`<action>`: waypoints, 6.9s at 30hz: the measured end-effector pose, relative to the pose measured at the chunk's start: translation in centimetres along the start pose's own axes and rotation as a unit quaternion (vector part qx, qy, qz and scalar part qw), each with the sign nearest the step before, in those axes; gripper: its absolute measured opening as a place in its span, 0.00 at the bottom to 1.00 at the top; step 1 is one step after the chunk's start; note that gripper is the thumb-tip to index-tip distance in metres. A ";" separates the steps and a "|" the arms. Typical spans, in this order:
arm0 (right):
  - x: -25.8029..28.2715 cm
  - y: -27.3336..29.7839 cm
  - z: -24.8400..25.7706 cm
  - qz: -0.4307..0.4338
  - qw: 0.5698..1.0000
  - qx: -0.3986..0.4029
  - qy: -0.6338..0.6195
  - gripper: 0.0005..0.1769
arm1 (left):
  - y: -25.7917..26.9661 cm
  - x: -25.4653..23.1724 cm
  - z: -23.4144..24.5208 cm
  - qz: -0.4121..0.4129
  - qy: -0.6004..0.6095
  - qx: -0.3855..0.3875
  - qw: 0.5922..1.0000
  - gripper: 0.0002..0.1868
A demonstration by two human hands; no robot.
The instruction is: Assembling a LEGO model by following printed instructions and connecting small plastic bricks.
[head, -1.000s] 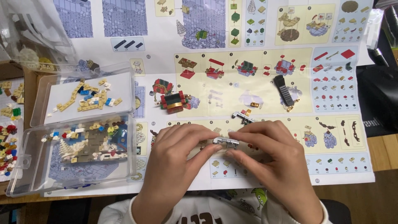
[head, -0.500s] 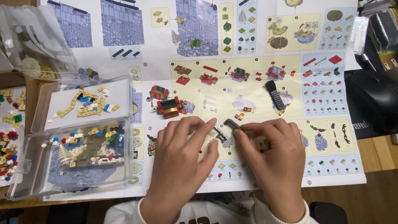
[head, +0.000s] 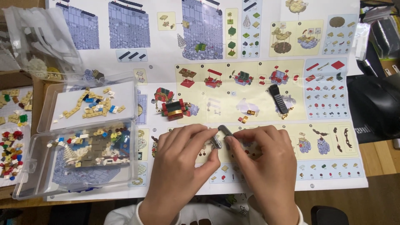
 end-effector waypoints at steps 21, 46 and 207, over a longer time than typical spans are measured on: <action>2.3 -0.1 -1.1 0.124 0.990 0.052 -0.033 0.15 | 0.1 1.1 0.0 0.018 -0.011 0.026 0.999 0.17; 2.7 -1.1 -1.2 0.175 0.983 0.037 -0.042 0.15 | -0.6 1.4 -0.7 0.008 -0.019 0.032 0.999 0.15; -0.6 1.1 -2.8 -0.176 0.865 0.067 -0.465 0.13 | -0.2 5.1 -1.0 0.303 0.476 -0.027 0.825 0.22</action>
Point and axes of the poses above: each hand's wrist, its own y-axis away from the middle knuckle, its own z-axis out of the back of the hand, x = y × z, the point moved 10 cm from there along -y, towards the middle knuckle, and after that the axes turned 8 degrees about y, right-handed, at the moved point
